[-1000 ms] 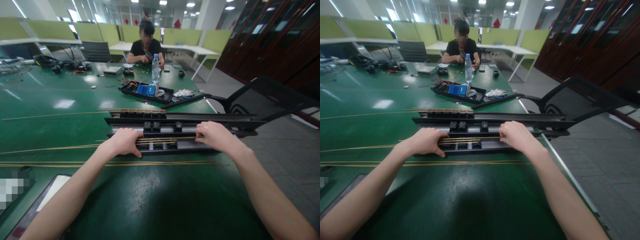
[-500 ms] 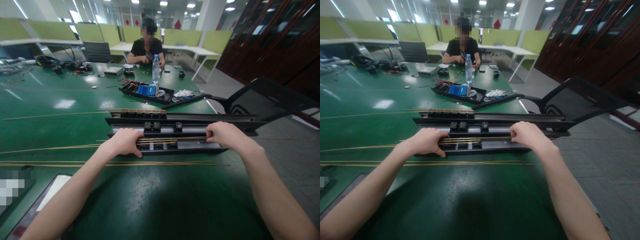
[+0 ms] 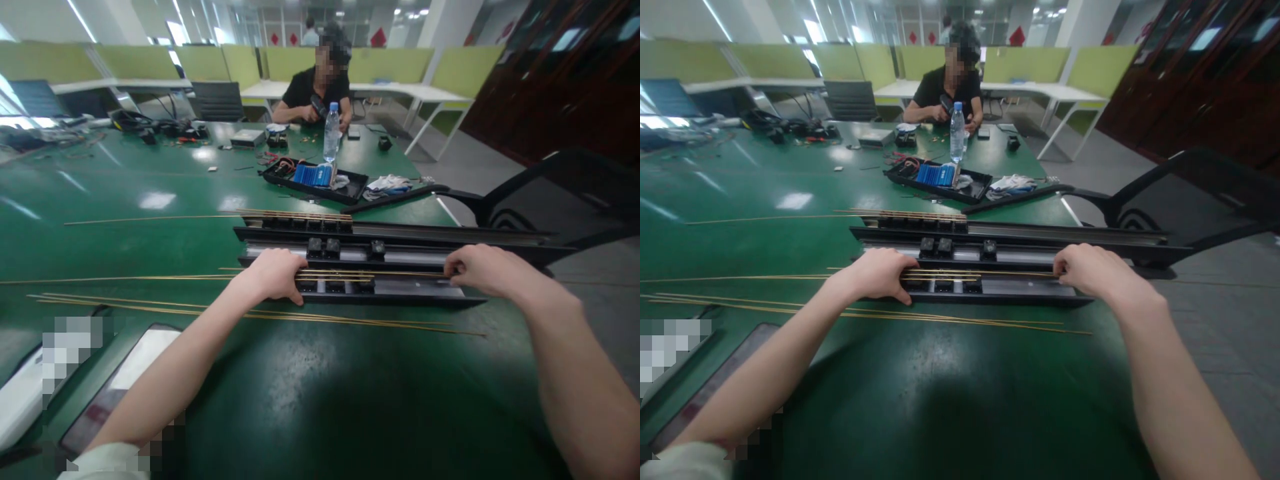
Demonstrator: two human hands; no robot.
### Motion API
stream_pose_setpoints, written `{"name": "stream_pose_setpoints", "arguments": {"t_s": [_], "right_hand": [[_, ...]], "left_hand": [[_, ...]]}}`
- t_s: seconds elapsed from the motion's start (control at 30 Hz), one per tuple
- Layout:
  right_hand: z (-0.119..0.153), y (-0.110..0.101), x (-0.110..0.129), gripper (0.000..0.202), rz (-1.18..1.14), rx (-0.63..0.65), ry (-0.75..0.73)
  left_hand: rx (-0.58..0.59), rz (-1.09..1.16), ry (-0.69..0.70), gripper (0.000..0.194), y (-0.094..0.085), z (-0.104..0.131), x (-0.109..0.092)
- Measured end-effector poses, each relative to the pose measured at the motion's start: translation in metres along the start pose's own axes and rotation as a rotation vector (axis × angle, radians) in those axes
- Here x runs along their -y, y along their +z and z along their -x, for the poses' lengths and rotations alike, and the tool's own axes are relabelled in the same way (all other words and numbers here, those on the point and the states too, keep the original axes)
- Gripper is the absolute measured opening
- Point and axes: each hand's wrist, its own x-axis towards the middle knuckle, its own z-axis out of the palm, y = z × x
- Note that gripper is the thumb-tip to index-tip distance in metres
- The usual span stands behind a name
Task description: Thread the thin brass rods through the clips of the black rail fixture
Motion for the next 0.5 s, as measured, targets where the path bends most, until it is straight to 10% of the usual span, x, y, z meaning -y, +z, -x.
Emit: {"name": "stream_pose_setpoints", "arguments": {"t_s": [0.5], "right_hand": [[0.0009,-0.0014,0.0065,0.015,-0.020,0.114,0.044]], "left_hand": [[-0.013,0.012,-0.027,0.069,0.0076,0.0090,-0.0008]]}}
